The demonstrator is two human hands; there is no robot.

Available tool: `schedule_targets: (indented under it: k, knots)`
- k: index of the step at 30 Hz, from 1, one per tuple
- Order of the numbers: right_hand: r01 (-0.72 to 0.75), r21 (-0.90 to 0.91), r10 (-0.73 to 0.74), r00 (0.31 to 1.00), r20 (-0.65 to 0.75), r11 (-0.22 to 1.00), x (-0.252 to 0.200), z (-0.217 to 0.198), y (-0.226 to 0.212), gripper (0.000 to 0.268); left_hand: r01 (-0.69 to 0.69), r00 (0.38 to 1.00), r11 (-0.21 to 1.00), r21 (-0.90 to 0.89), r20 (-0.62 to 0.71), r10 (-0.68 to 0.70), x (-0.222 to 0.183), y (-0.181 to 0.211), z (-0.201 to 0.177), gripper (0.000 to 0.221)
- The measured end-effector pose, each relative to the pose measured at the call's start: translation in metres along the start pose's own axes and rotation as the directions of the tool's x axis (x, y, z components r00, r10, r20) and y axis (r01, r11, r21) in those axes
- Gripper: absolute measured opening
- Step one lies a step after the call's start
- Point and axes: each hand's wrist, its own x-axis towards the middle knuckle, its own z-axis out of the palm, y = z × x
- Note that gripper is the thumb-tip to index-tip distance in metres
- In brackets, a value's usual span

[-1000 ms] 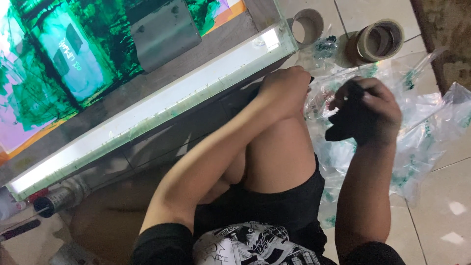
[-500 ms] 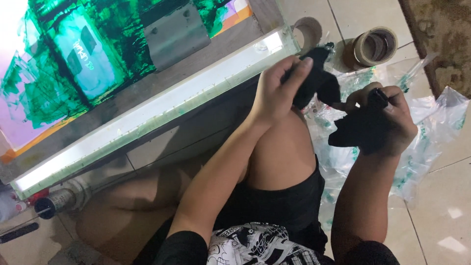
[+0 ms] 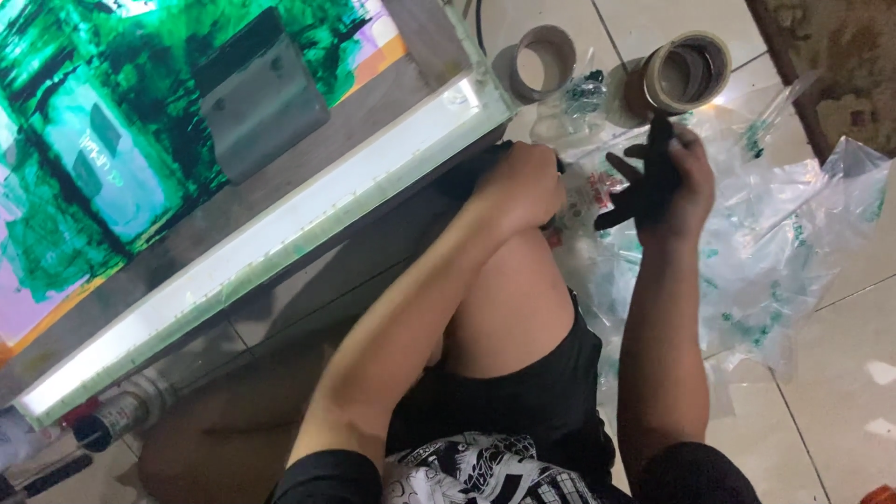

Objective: The person wipes green ink from a screen printing frame using a black cloth and liquid from a plastic jug, while sitting on the floor.

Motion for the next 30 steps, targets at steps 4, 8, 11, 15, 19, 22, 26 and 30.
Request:
schedule_targets:
  k: [4,8,11,15,19,22,26,30]
  knots:
    - [0.013,-0.013,-0.014,0.996,-0.091,1.0,0.004,0.001,0.018,0.021,-0.041,0.978,0.952,0.305,0.208,-0.025,0.048,0.003,0.02,0.026]
    - [0.139,-0.129,-0.148,0.987,-0.066,0.982,0.034,-0.02,0.046,0.019,0.257,0.956,0.959,0.121,0.113,-0.271,0.101,0.024,0.036,0.03]
    - [0.175,-0.194,-0.192,0.979,-0.07,0.965,0.049,-0.016,0.055,0.025,0.357,0.93,0.934,0.029,0.085,-0.358,0.123,0.008,0.042,0.028]
    - [0.118,-0.262,-0.123,0.992,-0.002,0.958,0.055,-0.011,0.06,0.02,0.342,0.94,0.94,-0.013,0.011,-0.342,0.121,-0.021,0.045,0.024]
    - [0.051,-0.275,-0.06,0.998,-0.023,0.96,0.052,-0.014,0.071,0.022,0.221,0.975,0.969,-0.112,-0.008,-0.224,0.115,-0.029,0.029,0.022]
    - [0.018,-0.179,-0.026,0.999,-0.046,0.984,0.052,-0.014,0.065,0.018,0.193,0.978,0.943,-0.271,-0.03,-0.208,0.109,-0.012,0.021,0.016]
    - [-0.005,-0.025,0.005,1.0,-0.003,1.0,0.051,-0.014,0.051,0.023,0.084,0.989,0.879,-0.47,-0.071,-0.132,0.095,0.008,0.006,0.013]
    - [0.013,0.023,-0.014,0.999,0.036,1.0,0.028,0.008,0.01,0.025,-0.167,0.975,0.849,-0.5,-0.21,0.068,0.042,0.04,-0.032,0.014]
